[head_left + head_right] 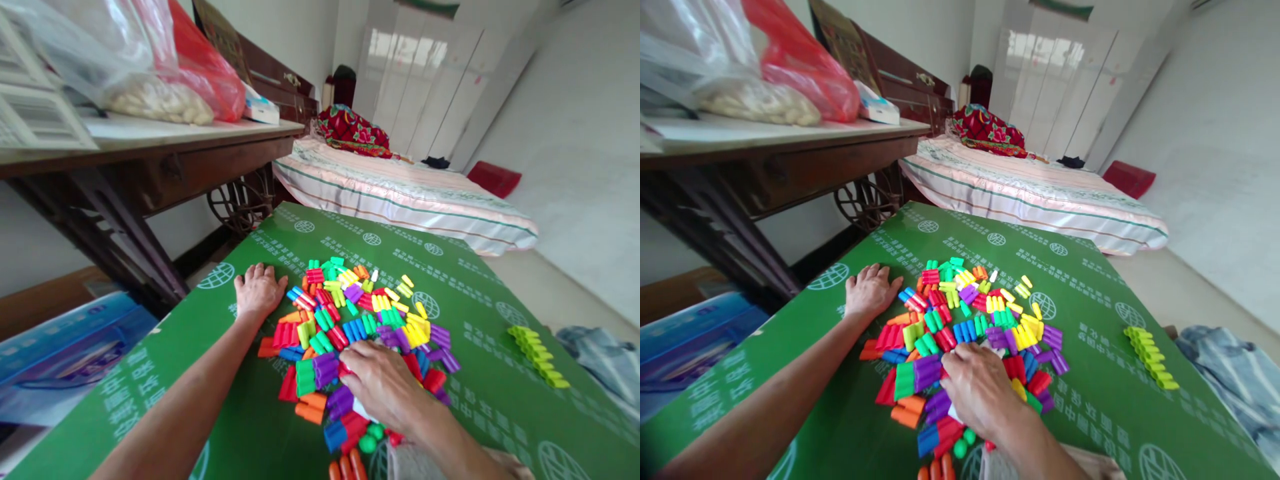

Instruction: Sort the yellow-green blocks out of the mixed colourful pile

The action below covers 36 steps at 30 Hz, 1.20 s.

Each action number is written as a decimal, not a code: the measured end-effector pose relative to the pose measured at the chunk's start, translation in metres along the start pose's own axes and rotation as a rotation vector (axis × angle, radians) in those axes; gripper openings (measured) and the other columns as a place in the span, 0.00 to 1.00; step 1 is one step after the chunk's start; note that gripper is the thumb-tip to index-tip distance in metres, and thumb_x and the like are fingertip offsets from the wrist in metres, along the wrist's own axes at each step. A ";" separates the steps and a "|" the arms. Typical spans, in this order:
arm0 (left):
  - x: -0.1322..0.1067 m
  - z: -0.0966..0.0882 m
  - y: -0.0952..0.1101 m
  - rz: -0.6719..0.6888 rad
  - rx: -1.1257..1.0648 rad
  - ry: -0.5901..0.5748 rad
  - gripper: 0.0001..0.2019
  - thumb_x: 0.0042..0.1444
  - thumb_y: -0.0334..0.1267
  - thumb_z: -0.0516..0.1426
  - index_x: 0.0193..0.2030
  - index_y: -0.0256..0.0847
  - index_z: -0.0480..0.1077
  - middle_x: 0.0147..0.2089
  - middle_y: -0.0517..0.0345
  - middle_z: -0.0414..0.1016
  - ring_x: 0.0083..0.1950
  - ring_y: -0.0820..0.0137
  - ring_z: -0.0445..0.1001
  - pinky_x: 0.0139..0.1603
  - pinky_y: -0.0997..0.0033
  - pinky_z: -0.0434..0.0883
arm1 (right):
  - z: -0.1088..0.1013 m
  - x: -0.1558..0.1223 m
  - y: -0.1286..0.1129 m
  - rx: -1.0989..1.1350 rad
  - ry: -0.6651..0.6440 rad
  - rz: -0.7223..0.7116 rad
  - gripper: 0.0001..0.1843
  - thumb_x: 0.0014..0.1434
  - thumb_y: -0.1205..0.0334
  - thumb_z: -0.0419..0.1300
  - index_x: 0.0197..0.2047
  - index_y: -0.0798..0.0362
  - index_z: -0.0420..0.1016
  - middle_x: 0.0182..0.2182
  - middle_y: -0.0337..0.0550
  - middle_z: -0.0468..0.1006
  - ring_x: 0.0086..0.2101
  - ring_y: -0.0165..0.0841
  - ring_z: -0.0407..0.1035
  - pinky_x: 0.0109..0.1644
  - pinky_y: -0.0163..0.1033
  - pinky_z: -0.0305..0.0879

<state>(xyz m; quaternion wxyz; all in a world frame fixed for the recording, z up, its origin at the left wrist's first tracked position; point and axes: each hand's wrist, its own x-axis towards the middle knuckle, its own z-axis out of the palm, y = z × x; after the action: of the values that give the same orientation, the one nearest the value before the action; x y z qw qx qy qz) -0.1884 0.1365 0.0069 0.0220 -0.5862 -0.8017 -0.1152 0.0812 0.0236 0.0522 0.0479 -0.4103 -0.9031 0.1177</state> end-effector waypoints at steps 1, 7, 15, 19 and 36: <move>0.000 0.000 0.000 0.000 0.000 0.000 0.27 0.61 0.50 0.41 0.58 0.35 0.64 0.66 0.40 0.58 0.68 0.51 0.52 0.67 0.41 0.54 | 0.001 -0.003 0.000 0.015 0.016 -0.007 0.07 0.64 0.65 0.54 0.39 0.50 0.73 0.38 0.40 0.77 0.42 0.33 0.71 0.49 0.38 0.66; 0.000 -0.002 0.002 0.013 0.003 -0.008 0.27 0.61 0.50 0.41 0.56 0.34 0.65 0.65 0.39 0.59 0.68 0.50 0.53 0.65 0.41 0.55 | 0.012 -0.038 0.004 0.126 0.300 -0.024 0.08 0.62 0.65 0.57 0.42 0.50 0.76 0.44 0.44 0.78 0.45 0.34 0.72 0.52 0.39 0.69; 0.004 -0.003 0.009 -0.002 0.016 -0.069 0.29 0.61 0.51 0.39 0.60 0.33 0.62 0.68 0.38 0.55 0.69 0.50 0.50 0.65 0.39 0.55 | 0.025 -0.100 0.036 0.234 0.719 0.202 0.14 0.62 0.56 0.57 0.47 0.50 0.78 0.42 0.48 0.82 0.43 0.38 0.76 0.49 0.44 0.74; 0.006 -0.005 0.001 0.016 0.004 -0.150 0.31 0.60 0.51 0.40 0.64 0.34 0.58 0.71 0.41 0.49 0.72 0.52 0.46 0.69 0.41 0.51 | 0.024 -0.125 0.043 0.301 0.752 0.342 0.14 0.62 0.53 0.57 0.46 0.48 0.78 0.43 0.47 0.82 0.42 0.38 0.77 0.49 0.44 0.74; -0.109 -0.034 -0.040 0.351 -0.227 -0.158 0.28 0.56 0.57 0.43 0.50 0.42 0.72 0.60 0.53 0.69 0.61 0.63 0.67 0.66 0.66 0.64 | 0.030 -0.153 0.017 0.204 0.660 0.248 0.11 0.61 0.60 0.58 0.46 0.49 0.77 0.41 0.46 0.81 0.41 0.37 0.76 0.47 0.42 0.74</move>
<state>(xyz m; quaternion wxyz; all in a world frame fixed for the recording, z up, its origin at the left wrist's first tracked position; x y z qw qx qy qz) -0.1955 0.0155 0.0149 -0.0872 -0.7225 -0.6686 -0.1527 0.1891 -0.0863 0.0205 0.3624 -0.5259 -0.7660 0.0733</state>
